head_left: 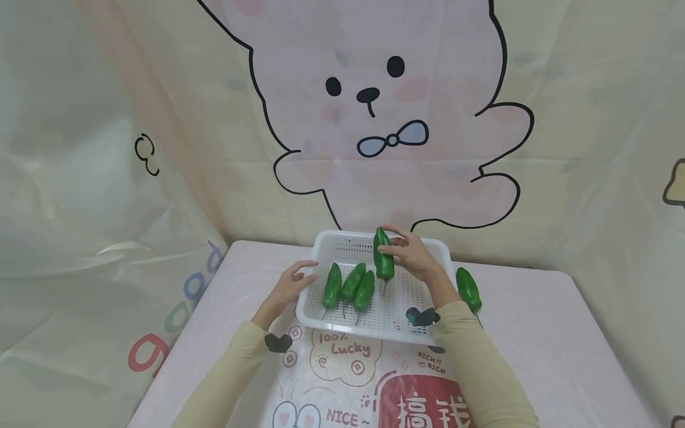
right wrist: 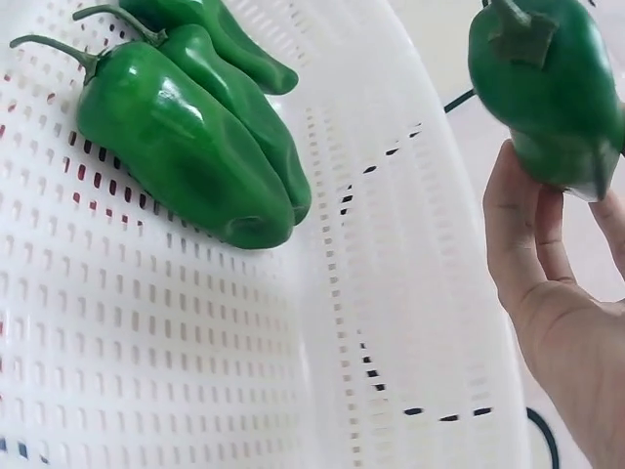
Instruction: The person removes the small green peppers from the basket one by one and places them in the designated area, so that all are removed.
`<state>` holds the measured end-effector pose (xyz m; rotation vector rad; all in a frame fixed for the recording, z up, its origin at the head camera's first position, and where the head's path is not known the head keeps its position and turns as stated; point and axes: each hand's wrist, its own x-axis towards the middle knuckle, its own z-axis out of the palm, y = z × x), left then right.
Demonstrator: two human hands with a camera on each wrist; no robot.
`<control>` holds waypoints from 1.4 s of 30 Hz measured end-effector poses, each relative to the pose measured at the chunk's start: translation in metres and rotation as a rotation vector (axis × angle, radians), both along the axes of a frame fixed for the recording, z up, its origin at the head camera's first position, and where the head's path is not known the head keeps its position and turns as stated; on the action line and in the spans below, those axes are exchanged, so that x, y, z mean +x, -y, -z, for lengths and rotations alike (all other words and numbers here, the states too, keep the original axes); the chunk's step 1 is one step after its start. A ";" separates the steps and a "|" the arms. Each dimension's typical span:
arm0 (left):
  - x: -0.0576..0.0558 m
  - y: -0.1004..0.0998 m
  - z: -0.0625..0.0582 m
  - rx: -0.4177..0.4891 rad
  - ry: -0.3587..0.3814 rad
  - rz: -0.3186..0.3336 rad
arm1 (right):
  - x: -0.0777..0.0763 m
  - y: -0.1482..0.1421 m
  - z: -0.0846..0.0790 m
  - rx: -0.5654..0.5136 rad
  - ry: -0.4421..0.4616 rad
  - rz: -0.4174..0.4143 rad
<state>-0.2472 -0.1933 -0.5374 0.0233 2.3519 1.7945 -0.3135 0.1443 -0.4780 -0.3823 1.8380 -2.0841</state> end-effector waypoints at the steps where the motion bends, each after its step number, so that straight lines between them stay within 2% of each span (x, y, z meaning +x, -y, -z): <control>1: 0.000 0.000 0.000 -0.003 -0.001 0.001 | 0.000 0.000 -0.002 0.002 -0.003 -0.006; 8: 0.000 0.000 -0.001 -0.001 0.009 0.002 | 0.004 0.002 -0.015 0.002 -0.004 -0.061; 15: 0.001 -0.001 -0.004 -0.010 0.015 0.000 | 0.005 -0.001 -0.023 0.004 0.008 -0.067; 17: 0.003 -0.002 -0.010 -0.005 0.017 0.011 | 0.006 -0.003 -0.026 0.012 -0.002 -0.060; 22: 0.016 -0.006 -0.037 -0.005 0.007 0.048 | 0.007 -0.009 -0.030 0.048 -0.034 -0.043; 26: 0.022 -0.007 -0.046 -0.005 -0.003 0.059 | 0.010 -0.015 -0.034 0.087 -0.069 -0.033; 30: 0.019 -0.007 -0.042 -0.013 -0.007 0.059 | 0.013 -0.022 -0.037 0.131 -0.099 -0.016; 38: 0.003 -0.003 -0.008 -0.021 -0.026 0.014 | 0.017 -0.037 -0.041 0.170 -0.154 -0.020; 42: 0.002 -0.003 -0.005 -0.022 -0.033 -0.006 | 0.018 -0.043 -0.042 0.165 -0.172 -0.030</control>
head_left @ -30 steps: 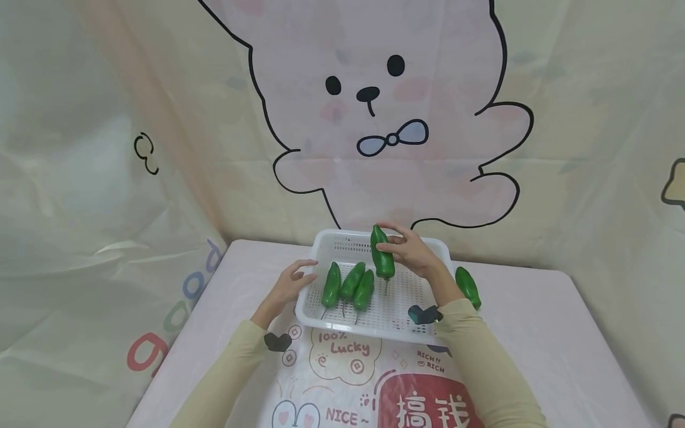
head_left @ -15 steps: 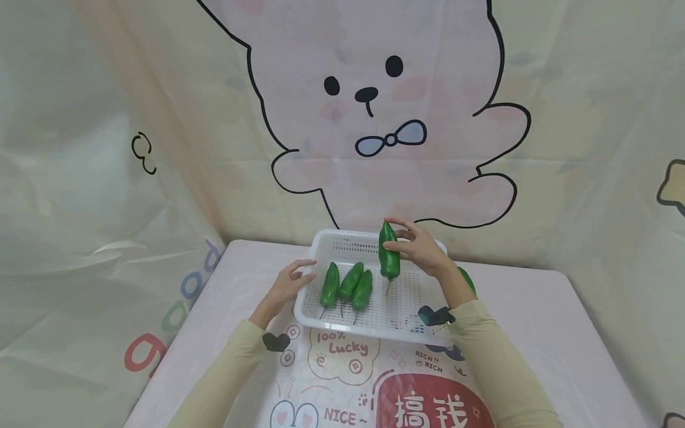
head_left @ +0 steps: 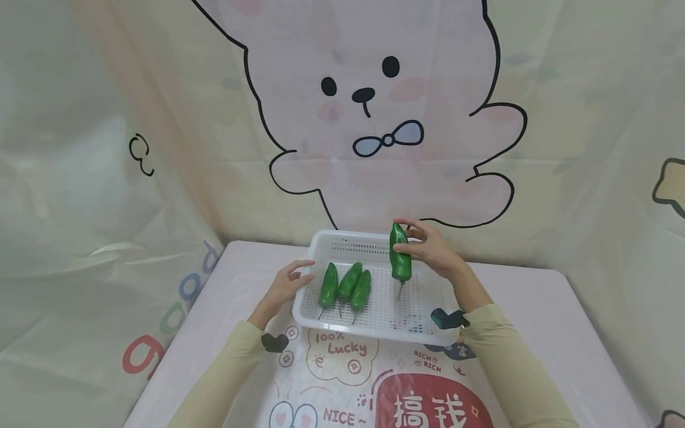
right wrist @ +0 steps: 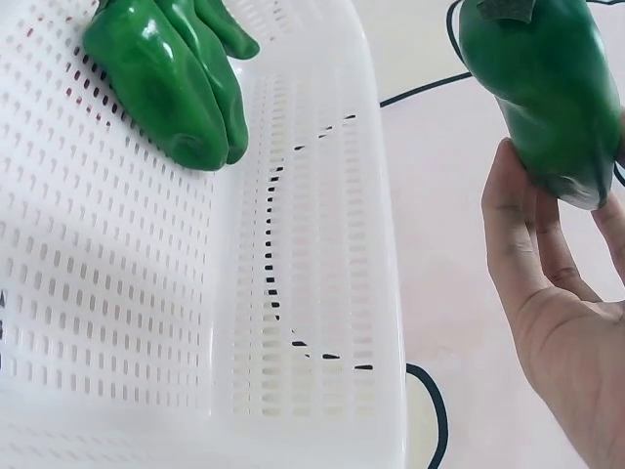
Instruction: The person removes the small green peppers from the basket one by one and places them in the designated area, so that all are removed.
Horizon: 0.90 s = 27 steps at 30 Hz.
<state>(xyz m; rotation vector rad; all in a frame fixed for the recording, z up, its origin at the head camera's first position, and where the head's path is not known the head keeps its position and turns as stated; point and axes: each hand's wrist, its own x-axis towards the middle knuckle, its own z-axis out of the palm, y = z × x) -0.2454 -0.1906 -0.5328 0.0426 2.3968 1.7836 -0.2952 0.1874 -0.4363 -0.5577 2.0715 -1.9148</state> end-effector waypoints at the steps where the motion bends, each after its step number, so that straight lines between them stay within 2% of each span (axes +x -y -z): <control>1: 0.000 0.000 0.000 0.003 0.001 -0.003 | 0.000 -0.001 0.000 -0.002 -0.004 -0.001; 7: 0.000 0.000 0.001 0.004 -0.001 -0.010 | 0.005 -0.012 0.001 0.005 -0.015 0.012; 12: -0.001 0.001 0.000 0.012 0.000 0.009 | 0.009 -0.023 0.002 0.026 -0.038 0.045; 14: 0.001 0.001 -0.005 0.018 0.004 0.029 | 0.010 -0.028 0.003 0.032 -0.047 0.059; 21: 0.014 0.000 -0.036 0.067 0.010 0.083 | 0.014 -0.044 0.006 0.065 -0.058 0.099; 27: 0.017 -0.001 -0.041 0.060 0.001 0.083 | 0.019 -0.062 0.009 0.110 -0.052 0.136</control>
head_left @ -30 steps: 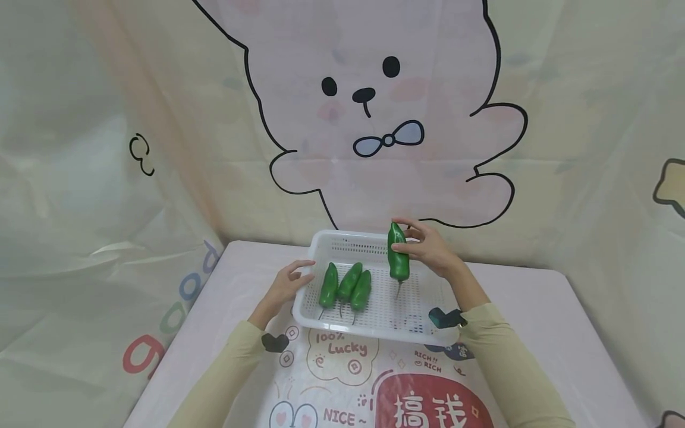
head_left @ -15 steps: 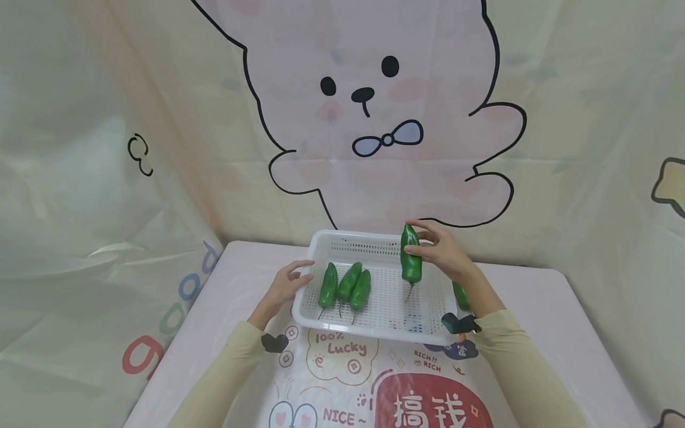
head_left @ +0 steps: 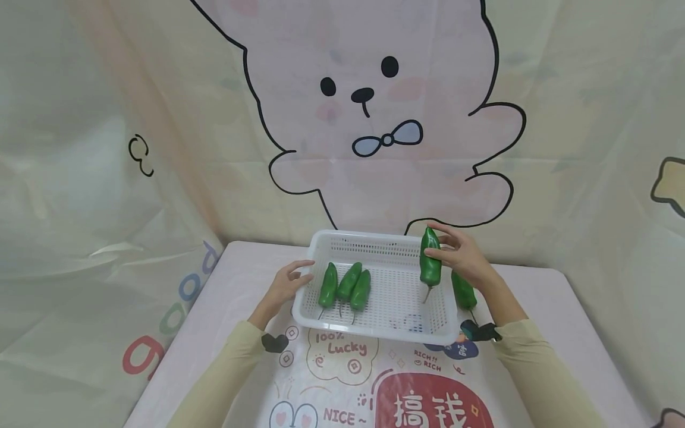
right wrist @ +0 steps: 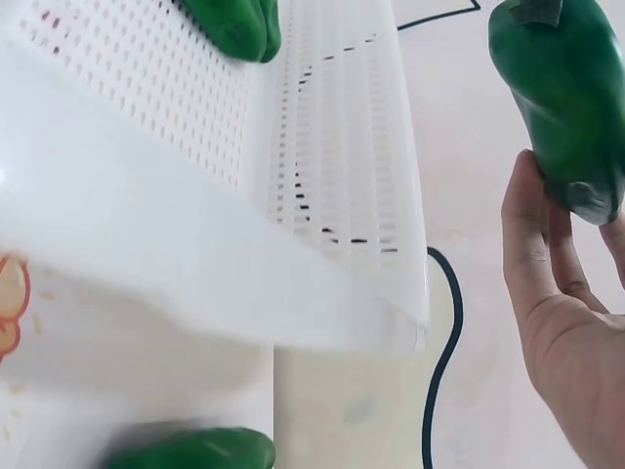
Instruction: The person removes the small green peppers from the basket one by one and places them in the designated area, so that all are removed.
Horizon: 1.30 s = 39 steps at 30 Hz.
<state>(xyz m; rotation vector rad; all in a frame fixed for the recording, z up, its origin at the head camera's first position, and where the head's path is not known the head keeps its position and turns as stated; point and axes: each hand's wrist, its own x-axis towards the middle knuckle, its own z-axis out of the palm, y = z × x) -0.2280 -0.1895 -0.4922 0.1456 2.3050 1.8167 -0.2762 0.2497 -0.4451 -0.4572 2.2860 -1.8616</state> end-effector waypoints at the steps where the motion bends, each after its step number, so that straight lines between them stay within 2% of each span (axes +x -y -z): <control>1: 0.000 0.000 0.000 -0.005 0.002 -0.001 | 0.001 -0.003 0.000 0.006 0.002 0.006; 8: 0.000 -0.002 0.000 -0.027 -0.020 -0.017 | 0.006 -0.019 -0.001 -0.006 0.026 0.036; 15: -0.019 0.004 0.037 -0.036 -0.004 -0.053 | 0.011 -0.033 0.001 -0.016 0.018 0.063; 17: -0.020 0.004 0.041 -0.029 -0.013 -0.063 | 0.012 -0.038 0.002 -0.018 0.016 0.073; 26: -0.019 0.003 0.042 -0.055 -0.009 -0.091 | 0.018 -0.056 0.008 0.021 0.027 0.112; 32: -0.018 0.004 0.040 -0.016 -0.017 -0.072 | 0.024 -0.067 0.006 0.013 0.041 0.140; 39: -0.018 0.004 0.039 -0.003 -0.028 -0.071 | 0.029 -0.085 0.011 -0.128 0.038 0.145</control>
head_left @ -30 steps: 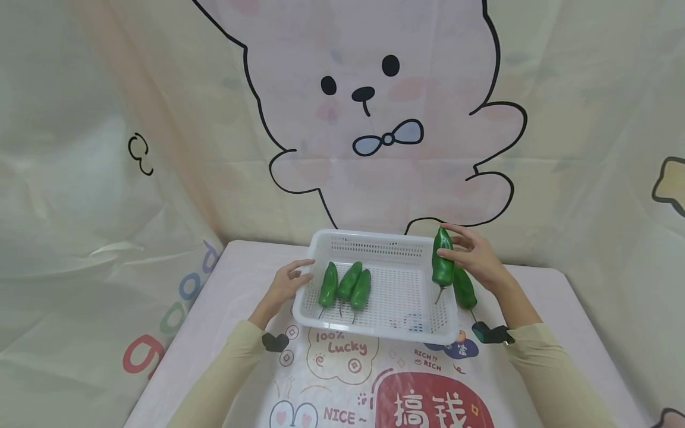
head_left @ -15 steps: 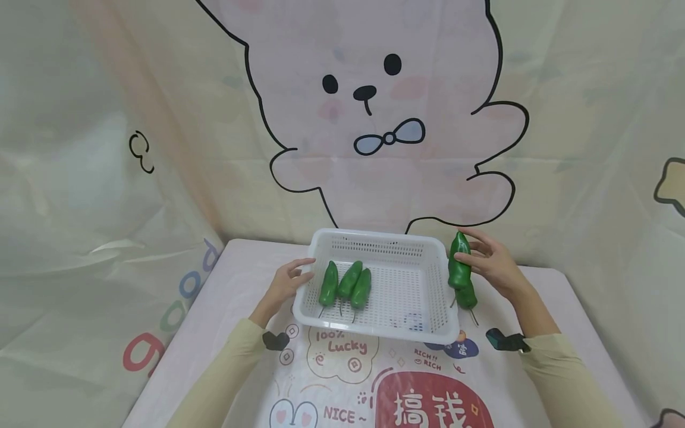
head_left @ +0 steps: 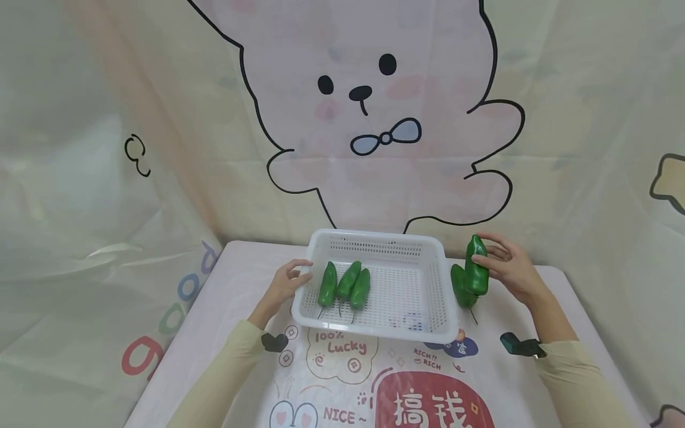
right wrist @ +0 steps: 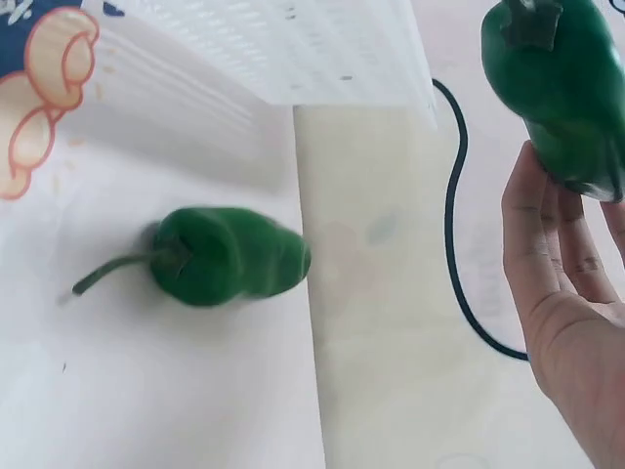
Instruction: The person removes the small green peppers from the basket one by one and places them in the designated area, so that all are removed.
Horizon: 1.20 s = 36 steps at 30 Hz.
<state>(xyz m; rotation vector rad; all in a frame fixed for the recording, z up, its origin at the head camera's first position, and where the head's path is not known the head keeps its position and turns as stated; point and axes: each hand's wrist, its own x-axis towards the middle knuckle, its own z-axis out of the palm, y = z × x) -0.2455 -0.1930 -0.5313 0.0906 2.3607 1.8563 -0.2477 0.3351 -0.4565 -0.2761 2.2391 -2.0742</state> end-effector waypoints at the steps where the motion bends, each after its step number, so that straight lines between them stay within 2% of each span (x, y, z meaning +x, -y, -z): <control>1: 0.000 0.000 0.000 -0.004 -0.003 0.000 | 0.001 -0.003 0.002 -0.020 -0.005 -0.005; 6: 0.000 0.000 -0.001 -0.014 -0.007 -0.009 | 0.004 -0.017 0.011 -0.037 -0.010 0.016; 13: -0.002 0.000 0.000 0.001 -0.006 -0.016 | 0.010 -0.032 0.021 0.089 0.011 0.090; 17: -0.002 0.000 0.000 0.000 -0.008 -0.014 | 0.013 -0.039 0.027 0.107 0.039 0.117; 21: -0.002 -0.001 0.000 -0.001 -0.005 -0.017 | 0.015 -0.044 0.034 0.084 0.075 0.133; 28: -0.002 -0.001 0.001 -0.022 -0.007 -0.026 | 0.017 -0.050 0.043 0.201 0.080 0.149; 29: -0.003 -0.001 0.002 -0.026 -0.007 -0.025 | 0.017 -0.051 0.044 0.208 0.079 0.149; 30: 0.000 -0.001 -0.002 -0.030 -0.011 -0.021 | 0.017 -0.051 0.045 0.212 0.077 0.149; 36: -0.001 -0.001 -0.002 -0.023 -0.012 -0.016 | 0.016 -0.053 0.050 0.222 0.077 0.164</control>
